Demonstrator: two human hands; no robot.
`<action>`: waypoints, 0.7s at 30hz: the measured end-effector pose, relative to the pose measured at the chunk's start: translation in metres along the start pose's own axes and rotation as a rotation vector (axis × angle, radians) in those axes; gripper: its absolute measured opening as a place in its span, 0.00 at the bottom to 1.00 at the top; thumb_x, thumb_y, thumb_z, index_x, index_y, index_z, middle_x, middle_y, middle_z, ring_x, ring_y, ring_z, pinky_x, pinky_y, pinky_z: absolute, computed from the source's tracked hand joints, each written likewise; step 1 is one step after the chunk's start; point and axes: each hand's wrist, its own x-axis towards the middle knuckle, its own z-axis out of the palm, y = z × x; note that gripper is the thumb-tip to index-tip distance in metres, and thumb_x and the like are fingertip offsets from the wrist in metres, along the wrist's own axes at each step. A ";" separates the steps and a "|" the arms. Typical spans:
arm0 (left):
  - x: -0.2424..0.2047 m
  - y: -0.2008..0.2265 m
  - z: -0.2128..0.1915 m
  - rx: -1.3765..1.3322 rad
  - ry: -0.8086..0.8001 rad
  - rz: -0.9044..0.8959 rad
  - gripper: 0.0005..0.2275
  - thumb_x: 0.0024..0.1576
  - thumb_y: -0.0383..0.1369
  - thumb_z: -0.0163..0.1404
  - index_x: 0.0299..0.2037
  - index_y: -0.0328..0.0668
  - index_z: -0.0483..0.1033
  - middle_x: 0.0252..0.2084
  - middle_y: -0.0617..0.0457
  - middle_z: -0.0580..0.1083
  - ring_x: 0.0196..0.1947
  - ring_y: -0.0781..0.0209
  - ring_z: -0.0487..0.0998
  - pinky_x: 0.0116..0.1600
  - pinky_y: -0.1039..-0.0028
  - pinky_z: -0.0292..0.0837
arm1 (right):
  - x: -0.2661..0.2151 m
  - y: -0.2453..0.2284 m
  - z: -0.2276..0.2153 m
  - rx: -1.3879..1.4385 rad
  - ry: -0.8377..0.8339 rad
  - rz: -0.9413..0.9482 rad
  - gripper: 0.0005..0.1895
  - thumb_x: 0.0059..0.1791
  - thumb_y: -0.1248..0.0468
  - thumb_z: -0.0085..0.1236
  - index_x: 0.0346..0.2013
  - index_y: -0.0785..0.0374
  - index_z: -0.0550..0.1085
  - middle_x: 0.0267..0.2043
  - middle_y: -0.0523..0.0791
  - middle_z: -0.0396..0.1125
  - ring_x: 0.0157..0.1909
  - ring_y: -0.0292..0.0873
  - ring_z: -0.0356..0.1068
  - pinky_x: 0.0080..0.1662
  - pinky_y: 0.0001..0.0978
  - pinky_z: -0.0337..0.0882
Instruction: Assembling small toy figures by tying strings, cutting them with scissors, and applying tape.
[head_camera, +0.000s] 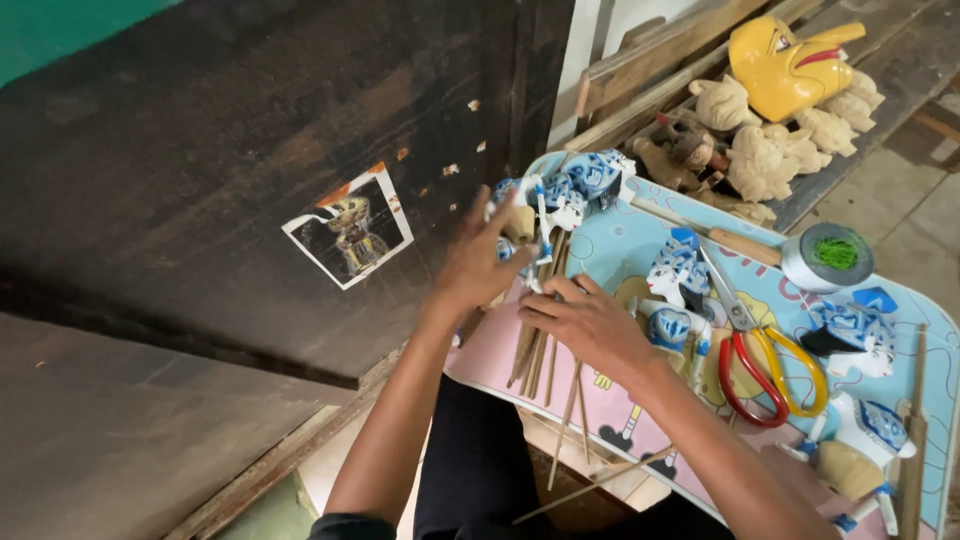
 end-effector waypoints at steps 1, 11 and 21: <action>0.007 -0.008 0.004 0.002 0.006 0.004 0.35 0.57 0.46 0.55 0.75 0.57 0.55 0.77 0.32 0.48 0.70 0.19 0.58 0.64 0.31 0.59 | 0.002 -0.001 -0.002 -0.006 0.005 -0.003 0.06 0.54 0.66 0.51 0.40 0.52 0.75 0.45 0.35 0.66 0.51 0.41 0.57 0.47 0.36 0.59; 0.015 -0.005 0.021 0.214 -0.005 0.019 0.25 0.61 0.41 0.50 0.70 0.59 0.65 0.76 0.40 0.52 0.66 0.27 0.66 0.64 0.33 0.60 | -0.007 0.004 0.016 0.039 0.013 0.008 0.06 0.54 0.65 0.49 0.42 0.52 0.73 0.44 0.37 0.65 0.51 0.43 0.58 0.46 0.35 0.60; 0.011 0.013 0.018 0.260 -0.021 0.039 0.23 0.62 0.38 0.49 0.69 0.54 0.67 0.75 0.36 0.55 0.64 0.28 0.69 0.65 0.40 0.60 | -0.009 -0.003 0.005 0.101 -0.051 0.031 0.12 0.51 0.69 0.52 0.45 0.48 0.73 0.49 0.35 0.66 0.49 0.42 0.58 0.44 0.36 0.61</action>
